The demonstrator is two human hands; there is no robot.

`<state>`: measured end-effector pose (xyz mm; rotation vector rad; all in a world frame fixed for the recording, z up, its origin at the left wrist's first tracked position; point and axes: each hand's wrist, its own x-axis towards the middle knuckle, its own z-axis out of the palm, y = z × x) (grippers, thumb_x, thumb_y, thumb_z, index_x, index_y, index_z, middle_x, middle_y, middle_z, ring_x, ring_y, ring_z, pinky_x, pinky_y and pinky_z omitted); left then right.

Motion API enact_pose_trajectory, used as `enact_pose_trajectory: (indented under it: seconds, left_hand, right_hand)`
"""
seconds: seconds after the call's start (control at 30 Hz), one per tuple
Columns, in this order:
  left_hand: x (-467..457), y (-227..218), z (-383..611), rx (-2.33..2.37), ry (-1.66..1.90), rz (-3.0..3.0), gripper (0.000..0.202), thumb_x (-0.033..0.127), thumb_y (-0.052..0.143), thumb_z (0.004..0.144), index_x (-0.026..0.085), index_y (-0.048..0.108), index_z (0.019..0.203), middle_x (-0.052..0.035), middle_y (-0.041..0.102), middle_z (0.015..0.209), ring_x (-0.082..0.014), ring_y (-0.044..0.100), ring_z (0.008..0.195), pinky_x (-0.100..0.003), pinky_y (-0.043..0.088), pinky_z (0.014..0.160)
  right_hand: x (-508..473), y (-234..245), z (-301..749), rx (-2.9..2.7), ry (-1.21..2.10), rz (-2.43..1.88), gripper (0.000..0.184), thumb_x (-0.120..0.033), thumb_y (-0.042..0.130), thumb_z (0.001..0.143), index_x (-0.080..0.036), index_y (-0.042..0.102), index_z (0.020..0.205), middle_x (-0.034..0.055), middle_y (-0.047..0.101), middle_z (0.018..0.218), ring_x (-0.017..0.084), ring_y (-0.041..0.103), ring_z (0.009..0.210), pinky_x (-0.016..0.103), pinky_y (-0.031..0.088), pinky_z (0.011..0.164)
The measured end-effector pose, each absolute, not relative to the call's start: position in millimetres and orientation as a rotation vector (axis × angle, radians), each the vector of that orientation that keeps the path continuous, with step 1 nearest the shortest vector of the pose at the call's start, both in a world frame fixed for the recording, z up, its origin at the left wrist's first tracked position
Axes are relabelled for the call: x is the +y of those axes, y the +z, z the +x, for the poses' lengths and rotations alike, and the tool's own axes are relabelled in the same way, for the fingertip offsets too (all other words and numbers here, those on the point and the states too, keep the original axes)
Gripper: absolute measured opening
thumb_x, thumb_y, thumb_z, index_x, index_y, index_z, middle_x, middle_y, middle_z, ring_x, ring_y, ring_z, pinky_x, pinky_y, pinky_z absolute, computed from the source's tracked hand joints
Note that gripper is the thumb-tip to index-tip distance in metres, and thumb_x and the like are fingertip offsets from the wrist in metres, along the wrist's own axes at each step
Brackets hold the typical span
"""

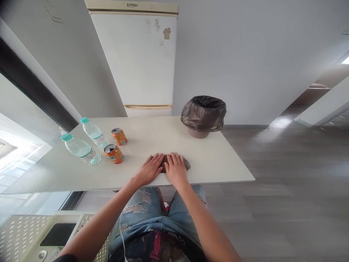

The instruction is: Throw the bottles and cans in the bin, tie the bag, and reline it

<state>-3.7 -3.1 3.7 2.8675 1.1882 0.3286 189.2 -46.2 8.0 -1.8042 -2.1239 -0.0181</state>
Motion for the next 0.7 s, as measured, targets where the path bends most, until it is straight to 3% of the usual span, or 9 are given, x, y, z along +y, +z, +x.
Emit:
enact_pose_trajectory:
  seconds: [0.3, 0.43, 0.57, 0.7]
  left_hand:
    - [-4, 3, -1, 1.206, 0.309, 2.913, 0.061, 0.042, 0.029, 0.111, 0.014, 0.036, 0.165, -0.0106, 0.034, 0.172, -0.0308, 0.031, 0.160, -0.051, 0.031, 0.129]
    - [-4, 0, -1, 1.186, 0.309, 2.919, 0.062, 0.040, 0.029, 0.111, 0.014, 0.033, 0.167, -0.0109, 0.033, 0.172, -0.0319, 0.030, 0.161, -0.052, 0.029, 0.129]
    - [-1, -7, -5, 1.116, 0.307, 2.929, 0.068, 0.037, 0.042, 0.106, 0.015, 0.029, 0.169, -0.0144, 0.033, 0.172, -0.0349, 0.027, 0.161, -0.055, 0.026, 0.129]
    - [5, -19, -9, 1.056, 0.392, 2.962, 0.079, 0.045, 0.048, 0.103, 0.013, 0.021, 0.170, -0.0177, 0.031, 0.172, -0.0334, 0.025, 0.162, -0.053, 0.017, 0.132]
  right_hand:
    - [-56, 9, 201, -2.093, -0.053, -1.917, 0.058, -0.042, 0.024, 0.113, -0.019, 0.049, 0.159, 0.0119, 0.041, 0.168, 0.033, 0.035, 0.157, 0.065, 0.019, 0.129]
    - [-58, 22, 186, -2.051, -0.067, -1.826, 0.056, -0.037, 0.026, 0.112, -0.016, 0.050, 0.158, 0.0130, 0.035, 0.171, 0.035, 0.027, 0.161, 0.071, 0.011, 0.128]
    - [-53, 30, 148, -2.013, 0.211, -1.598, 0.058, -0.031, 0.023, 0.110, -0.011, 0.041, 0.162, 0.0129, 0.032, 0.172, 0.026, 0.023, 0.163, 0.055, 0.018, 0.133]
    - [-38, 22, 117, -1.958, 0.556, -1.519, 0.067, -0.039, 0.023, 0.110, -0.002, 0.031, 0.165, 0.0174, 0.028, 0.173, 0.024, 0.021, 0.164, 0.045, 0.020, 0.134]
